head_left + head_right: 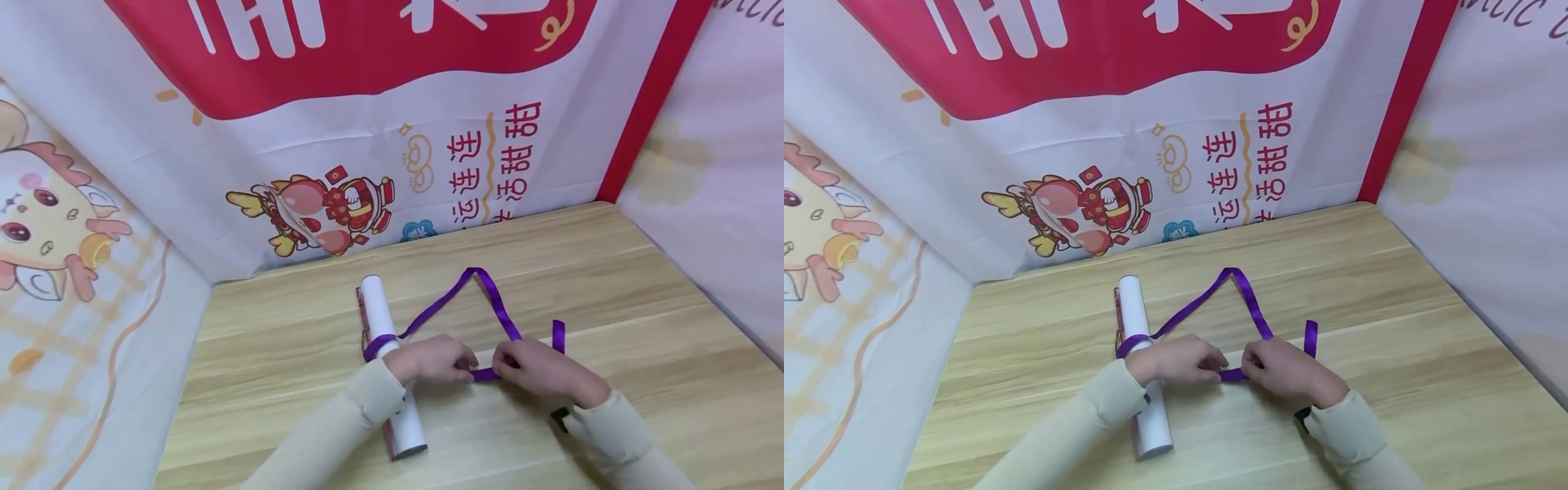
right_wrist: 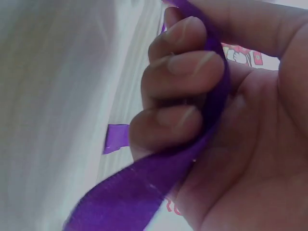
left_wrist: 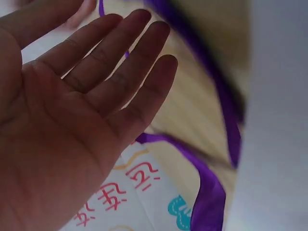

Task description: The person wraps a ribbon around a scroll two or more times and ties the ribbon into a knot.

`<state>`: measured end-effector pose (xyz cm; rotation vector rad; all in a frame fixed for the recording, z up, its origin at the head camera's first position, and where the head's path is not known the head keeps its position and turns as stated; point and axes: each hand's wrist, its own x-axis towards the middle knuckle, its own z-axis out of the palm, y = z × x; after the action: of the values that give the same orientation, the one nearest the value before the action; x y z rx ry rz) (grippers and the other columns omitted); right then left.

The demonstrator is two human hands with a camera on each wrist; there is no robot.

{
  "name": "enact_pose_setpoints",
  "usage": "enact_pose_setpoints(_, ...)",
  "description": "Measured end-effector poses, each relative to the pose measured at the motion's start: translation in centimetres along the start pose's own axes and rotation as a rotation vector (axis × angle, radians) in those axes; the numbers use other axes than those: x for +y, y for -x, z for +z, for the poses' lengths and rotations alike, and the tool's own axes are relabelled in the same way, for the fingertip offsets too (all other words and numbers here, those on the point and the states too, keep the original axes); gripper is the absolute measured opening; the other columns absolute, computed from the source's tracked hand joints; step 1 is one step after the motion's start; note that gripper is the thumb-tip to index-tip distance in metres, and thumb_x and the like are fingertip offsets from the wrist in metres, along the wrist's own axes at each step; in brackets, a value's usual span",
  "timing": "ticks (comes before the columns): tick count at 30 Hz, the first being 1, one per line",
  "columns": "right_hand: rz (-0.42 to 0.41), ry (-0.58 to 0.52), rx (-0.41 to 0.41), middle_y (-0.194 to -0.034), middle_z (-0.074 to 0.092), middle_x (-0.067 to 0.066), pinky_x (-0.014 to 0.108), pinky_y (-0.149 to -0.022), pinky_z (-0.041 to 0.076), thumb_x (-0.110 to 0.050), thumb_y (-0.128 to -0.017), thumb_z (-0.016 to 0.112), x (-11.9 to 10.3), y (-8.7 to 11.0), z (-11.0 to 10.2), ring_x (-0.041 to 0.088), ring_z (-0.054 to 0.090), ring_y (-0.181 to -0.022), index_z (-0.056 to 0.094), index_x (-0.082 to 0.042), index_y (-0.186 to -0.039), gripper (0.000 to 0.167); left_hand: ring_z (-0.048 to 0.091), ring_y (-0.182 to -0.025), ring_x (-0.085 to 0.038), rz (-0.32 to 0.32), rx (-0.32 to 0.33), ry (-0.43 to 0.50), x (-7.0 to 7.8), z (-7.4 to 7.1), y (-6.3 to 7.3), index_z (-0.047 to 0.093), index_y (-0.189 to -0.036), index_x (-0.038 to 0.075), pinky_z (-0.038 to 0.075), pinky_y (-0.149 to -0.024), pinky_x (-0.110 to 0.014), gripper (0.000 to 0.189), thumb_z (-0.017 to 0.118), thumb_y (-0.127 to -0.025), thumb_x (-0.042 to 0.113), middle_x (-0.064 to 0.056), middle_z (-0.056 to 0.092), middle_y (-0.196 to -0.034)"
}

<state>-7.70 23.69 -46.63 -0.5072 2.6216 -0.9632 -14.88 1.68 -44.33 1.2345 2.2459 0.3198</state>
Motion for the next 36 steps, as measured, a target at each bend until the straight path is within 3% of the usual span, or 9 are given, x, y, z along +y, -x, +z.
enact_pose_setpoints(5, -0.016, -0.010, 0.008, -0.073, 0.056, -0.011, 0.021, -0.058, 0.042, -0.019, -0.103, 0.065, -0.1, -0.5, -0.3, 0.001, 0.047, -0.062, 0.071, -0.016, -0.094, 0.012, 0.070, -0.094, -0.001, -0.015, 0.033, -0.018, 0.5, 1.0, 0.0, 0.078, -0.118, 0.013, 0.051, -0.086, -0.010, 0.023, 0.075, -0.098, 0.024, 0.004, 0.081, -0.107)
enact_pose_setpoints(10, -0.019, -0.024, -0.015, -0.078, 0.061, -0.011, 0.021, -0.062, 0.045, -0.021, -0.104, 0.064, 0.1, -1.0, -0.6, 0.001, 0.051, -0.066, 0.072, -0.016, -0.097, 0.012, 0.063, -0.082, -0.001, -0.020, 0.061, -0.079, 0.5, 1.3, 0.0, 0.081, -0.107, 0.017, 0.048, -0.077, -0.011, 0.014, 0.078, -0.096, 0.026, 0.009, 0.078, -0.094)
enact_pose_setpoints(14, -0.001, 0.044, 0.084, -0.087, 0.069, -0.005, 0.028, -0.070, 0.053, -0.021, -0.105, 0.064, 0.7, -1.6, -1.7, 0.007, 0.060, -0.077, 0.075, -0.010, -0.103, 0.016, 0.056, -0.072, -0.002, -0.040, 0.085, -0.072, 0.2, 1.4, 0.4, 0.077, -0.097, 0.017, 0.044, -0.068, -0.013, 0.008, 0.073, -0.099, 0.024, 0.010, 0.067, -0.080)
enact_pose_setpoints(18, 0.037, 0.192, 0.200, -0.090, 0.070, 0.004, 0.041, -0.076, 0.055, -0.016, -0.104, 0.063, 1.6, -2.2, -2.8, 0.018, 0.064, -0.082, 0.073, -0.005, -0.100, 0.015, 0.050, -0.065, -0.002, -0.073, 0.103, 0.052, -0.3, 1.1, 1.5, 0.072, -0.099, 0.014, 0.043, -0.062, -0.015, 0.008, 0.068, -0.102, 0.020, 0.009, 0.058, -0.075)
enact_pose_setpoints(22, -0.011, 0.363, 0.162, -0.107, 0.076, 0.017, 0.053, -0.093, 0.058, -0.010, -0.101, 0.063, 2.4, -2.4, -2.9, 0.037, 0.072, -0.101, 0.075, 0.002, -0.104, 0.017, 0.052, -0.065, 0.000, -0.057, 0.112, 0.273, -1.1, 0.5, 2.7, 0.070, -0.108, 0.011, 0.044, -0.062, -0.015, 0.008, 0.067, -0.103, 0.017, 0.009, 0.067, -0.079)
enact_pose_setpoints(25, -0.038, 0.466, 0.154, -0.129, 0.071, 0.026, 0.061, -0.107, 0.051, -0.010, -0.098, 0.067, 2.8, -2.4, -2.6, 0.050, 0.064, -0.124, 0.075, 0.007, -0.114, 0.025, 0.058, -0.073, 0.001, -0.033, 0.122, 0.458, -1.7, 0.1, 3.5, 0.069, -0.114, 0.010, 0.047, -0.068, -0.015, 0.013, 0.068, -0.104, 0.018, 0.004, 0.077, -0.090)
enact_pose_setpoints(27, -0.038, 0.492, 0.157, -0.132, 0.071, 0.025, 0.062, -0.108, 0.051, -0.010, -0.097, 0.069, 2.7, -2.4, -2.5, 0.051, 0.063, -0.126, 0.076, 0.006, -0.115, 0.025, 0.064, -0.082, 0.001, -0.016, 0.138, 0.569, -2.2, -0.4, 4.0, 0.069, -0.118, 0.007, 0.049, -0.075, -0.016, 0.018, 0.068, -0.104, 0.018, -0.002, 0.080, -0.099)
enact_pose_setpoints(31, -0.063, 0.545, 0.173, -0.130, 0.072, 0.023, 0.061, -0.104, 0.054, -0.008, -0.095, 0.071, 2.6, -2.4, -2.5, 0.049, 0.065, -0.123, 0.077, 0.005, -0.114, 0.024, 0.071, -0.092, -0.005, -0.013, 0.229, 0.721, -3.2, -2.2, 4.9, 0.070, -0.122, 0.003, 0.055, -0.087, -0.023, 0.024, 0.068, -0.104, 0.019, -0.010, 0.079, -0.106)
enact_pose_setpoints(36, -0.058, 0.570, 0.171, -0.132, 0.072, 0.023, 0.061, -0.104, 0.054, -0.009, -0.094, 0.071, 2.5, -2.5, -2.2, 0.049, 0.065, -0.124, 0.077, 0.004, -0.116, 0.026, 0.073, -0.097, -0.013, -0.059, 0.412, 0.773, -4.7, -5.4, 6.7, 0.070, -0.125, 0.004, 0.059, -0.096, -0.034, 0.025, 0.067, -0.103, 0.017, -0.013, 0.079, -0.110)
